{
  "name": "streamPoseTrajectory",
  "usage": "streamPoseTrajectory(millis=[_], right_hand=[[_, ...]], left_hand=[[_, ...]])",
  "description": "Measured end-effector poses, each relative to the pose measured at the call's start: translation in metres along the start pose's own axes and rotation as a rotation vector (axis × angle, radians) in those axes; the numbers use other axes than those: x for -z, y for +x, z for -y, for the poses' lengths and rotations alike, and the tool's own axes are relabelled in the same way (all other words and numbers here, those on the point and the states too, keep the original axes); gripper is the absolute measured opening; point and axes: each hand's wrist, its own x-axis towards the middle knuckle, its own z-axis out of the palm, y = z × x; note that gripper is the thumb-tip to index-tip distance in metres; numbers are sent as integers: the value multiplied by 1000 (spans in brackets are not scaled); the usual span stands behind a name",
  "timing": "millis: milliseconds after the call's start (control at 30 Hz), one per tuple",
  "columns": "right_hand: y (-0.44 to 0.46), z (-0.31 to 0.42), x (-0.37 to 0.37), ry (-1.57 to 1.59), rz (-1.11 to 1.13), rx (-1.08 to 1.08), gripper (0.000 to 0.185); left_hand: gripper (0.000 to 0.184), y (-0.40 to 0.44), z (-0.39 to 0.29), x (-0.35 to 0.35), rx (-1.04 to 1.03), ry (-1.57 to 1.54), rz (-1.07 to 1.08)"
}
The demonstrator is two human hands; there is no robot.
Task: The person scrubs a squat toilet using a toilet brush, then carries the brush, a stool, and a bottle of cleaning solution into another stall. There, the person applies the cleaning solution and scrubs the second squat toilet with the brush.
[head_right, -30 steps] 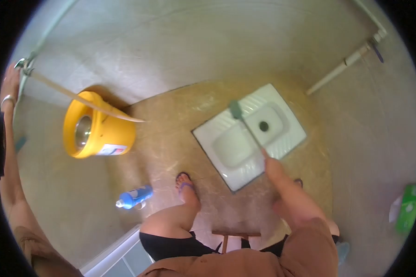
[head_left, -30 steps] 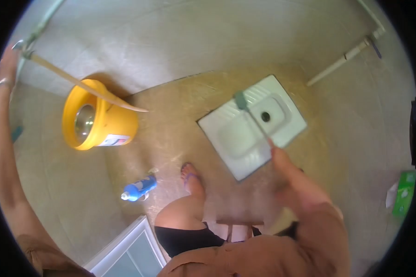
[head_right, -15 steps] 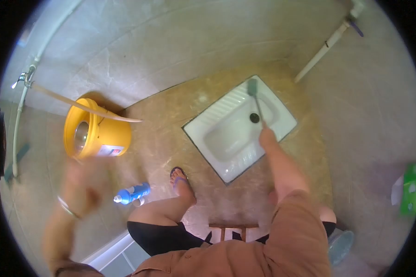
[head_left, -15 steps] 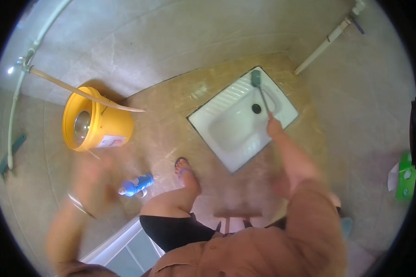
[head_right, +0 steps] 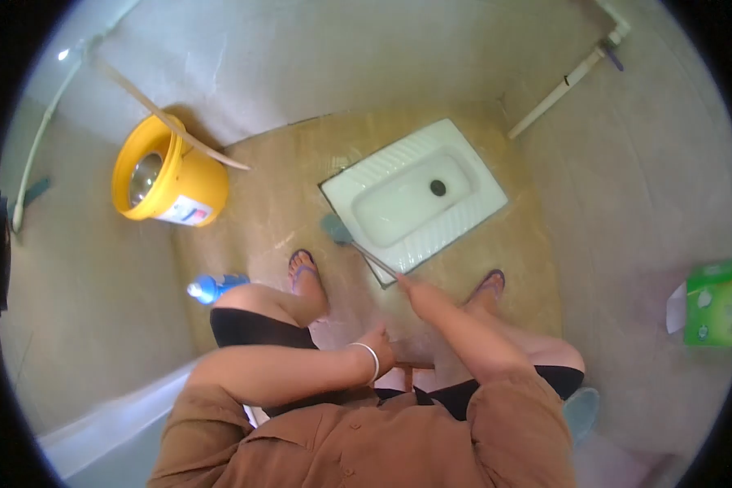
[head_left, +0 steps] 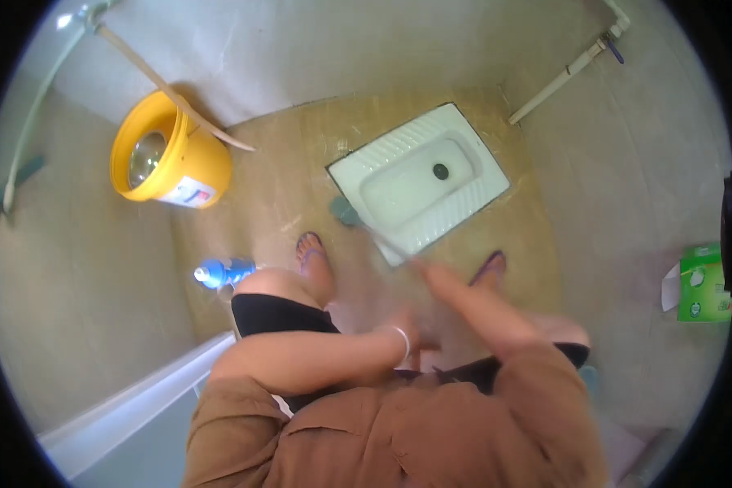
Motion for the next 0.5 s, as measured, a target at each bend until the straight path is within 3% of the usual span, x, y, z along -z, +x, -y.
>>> streamPoseTrajectory(millis=[167,267,333,400,467,500], right_hand=[[-95,28,65,121,172,-245,46],[-128,-32,24,838,85,-358,43],[-121,10,56,919,64,-466,44],[-101,18,53,496,120,-364,43],[-56,-1,21,-303,277,-158,40],[-23,2,14,-171,161,-146,43]], left_hand=[[28,25,-28,-62,-54,128,-130],[33,29,-54,-72,-112,52,-46],[37,28,-53,-69,-130,61,-10],[39,23,-51,-65,-141,172,-28],[39,19,-45,-53,-153,150,16],[39,17,-42,-50,-155,149,32]])
